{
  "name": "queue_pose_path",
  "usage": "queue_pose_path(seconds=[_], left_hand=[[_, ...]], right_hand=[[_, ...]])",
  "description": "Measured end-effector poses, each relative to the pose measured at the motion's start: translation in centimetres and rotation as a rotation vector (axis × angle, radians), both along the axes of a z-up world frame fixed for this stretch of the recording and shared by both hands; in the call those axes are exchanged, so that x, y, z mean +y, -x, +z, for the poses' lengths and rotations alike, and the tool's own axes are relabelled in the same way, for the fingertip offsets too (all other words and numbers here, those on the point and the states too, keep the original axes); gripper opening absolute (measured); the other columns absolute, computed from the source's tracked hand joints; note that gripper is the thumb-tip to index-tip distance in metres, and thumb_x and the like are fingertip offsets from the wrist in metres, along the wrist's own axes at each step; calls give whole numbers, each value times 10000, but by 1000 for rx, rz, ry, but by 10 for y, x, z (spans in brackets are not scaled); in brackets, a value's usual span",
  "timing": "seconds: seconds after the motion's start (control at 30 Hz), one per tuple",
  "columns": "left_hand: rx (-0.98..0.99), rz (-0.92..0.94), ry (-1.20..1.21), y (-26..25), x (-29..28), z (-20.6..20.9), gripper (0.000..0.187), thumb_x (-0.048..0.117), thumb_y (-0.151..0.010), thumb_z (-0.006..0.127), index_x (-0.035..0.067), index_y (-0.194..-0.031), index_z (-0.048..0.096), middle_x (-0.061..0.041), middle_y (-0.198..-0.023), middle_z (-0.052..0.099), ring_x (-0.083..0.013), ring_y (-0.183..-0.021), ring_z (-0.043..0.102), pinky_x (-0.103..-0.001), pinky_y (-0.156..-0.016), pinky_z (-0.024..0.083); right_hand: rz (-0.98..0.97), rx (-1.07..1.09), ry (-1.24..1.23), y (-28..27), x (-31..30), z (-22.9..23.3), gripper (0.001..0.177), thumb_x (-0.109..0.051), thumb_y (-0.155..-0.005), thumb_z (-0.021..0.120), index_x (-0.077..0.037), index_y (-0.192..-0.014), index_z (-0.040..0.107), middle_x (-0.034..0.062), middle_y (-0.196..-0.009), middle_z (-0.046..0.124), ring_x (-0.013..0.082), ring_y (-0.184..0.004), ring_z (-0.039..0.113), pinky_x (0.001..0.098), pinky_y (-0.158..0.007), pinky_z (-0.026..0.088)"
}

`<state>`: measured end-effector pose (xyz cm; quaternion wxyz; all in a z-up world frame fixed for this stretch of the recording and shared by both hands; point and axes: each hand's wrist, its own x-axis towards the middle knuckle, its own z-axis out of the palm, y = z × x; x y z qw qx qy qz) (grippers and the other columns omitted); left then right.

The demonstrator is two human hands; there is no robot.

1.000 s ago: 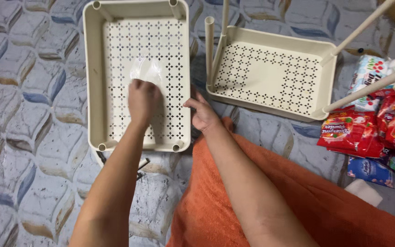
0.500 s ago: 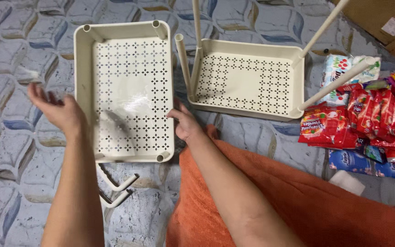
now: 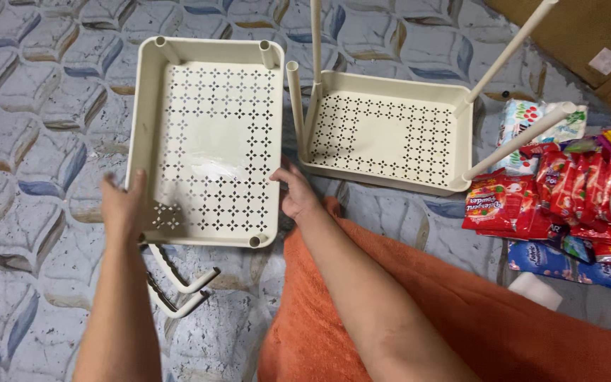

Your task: The person assembles a white plastic storage rack by inserting legs and connecting pieces into two perforated trays. They handle the trays, legs, and small connectors by hand, arranging and fitting the components together on the floor.

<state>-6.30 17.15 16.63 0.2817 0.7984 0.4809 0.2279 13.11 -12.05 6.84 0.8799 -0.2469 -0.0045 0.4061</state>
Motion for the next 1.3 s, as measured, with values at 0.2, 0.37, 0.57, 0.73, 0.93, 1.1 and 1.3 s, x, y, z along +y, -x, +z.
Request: queue_pose_path(seconds=[0.2, 0.37, 0.57, 0.73, 0.93, 1.1, 1.3], left_hand=[[210, -2, 515, 40, 16, 7, 872, 640, -934, 626, -41, -1467, 508, -265, -1302, 633, -349, -1089, 637, -481, -901, 516], [-204, -34, 651, 79, 14, 2, 778, 608, -938, 612, 9, -1429, 549, -141, -1312, 633, -242, -1167, 601, -408, -963, 488], [-272, 41, 503, 109, 12, -5, 676, 581, -957, 631, 20, -1334, 634, -125, -1266, 647, -205, -1175, 579, -368, -992, 461], [-247, 57, 472, 121, 15, -13, 627, 560, -987, 639, 1, -1269, 667, -95, -1154, 664, -168, -1060, 577, -335, -928, 464], [-265, 12, 448, 118, 12, -14, 607, 542, -1002, 634, -16, -1234, 689, -83, -1075, 663, -157, -983, 564, -318, -864, 459], [-158, 42, 389, 105, 4, -15, 611, 552, -982, 618, 0, -1232, 692, -100, -1085, 693, -164, -998, 599, -318, -883, 471], [-225, 55, 502, 92, 2, -44, 667, 582, -981, 638, -34, -1236, 678, -105, -1088, 690, -184, -1003, 604, -336, -891, 483]], right_hand=[[118, -21, 65, 1, -2, 4, 688, -16, -770, 658, -112, -1440, 535, 111, -1276, 631, 285, -1193, 589, 474, -1037, 506], [225, -69, 397, 6, 13, -15, 618, -320, -930, 685, -104, -1482, 510, 126, -1470, 530, 299, -1394, 443, 517, -1136, 369], [1004, -1081, 1845, 37, -9, 20, 792, -479, -919, 709, -127, -1551, 387, 202, -1628, 246, 513, -1480, 179, 761, -1061, 60], [1142, -1241, 2095, 57, -7, 54, 854, -397, -857, 783, -136, -1554, 365, 184, -1636, 219, 561, -1461, 198, 822, -1018, 39], [881, -1196, 1938, 45, -1, 23, 481, -213, -964, 677, -129, -1434, 620, 166, -1556, 495, 446, -1417, 472, 765, -1081, 338], [-235, -1302, 1405, 44, -7, 45, 249, -42, -963, 568, -50, -1211, 579, 231, -1262, 534, 418, -1204, 549, 529, -978, 506], [-886, -1418, 641, 50, -36, 105, 290, -90, -969, 578, -24, -1230, 470, 205, -1282, 504, 365, -1227, 525, 516, -1113, 441]])
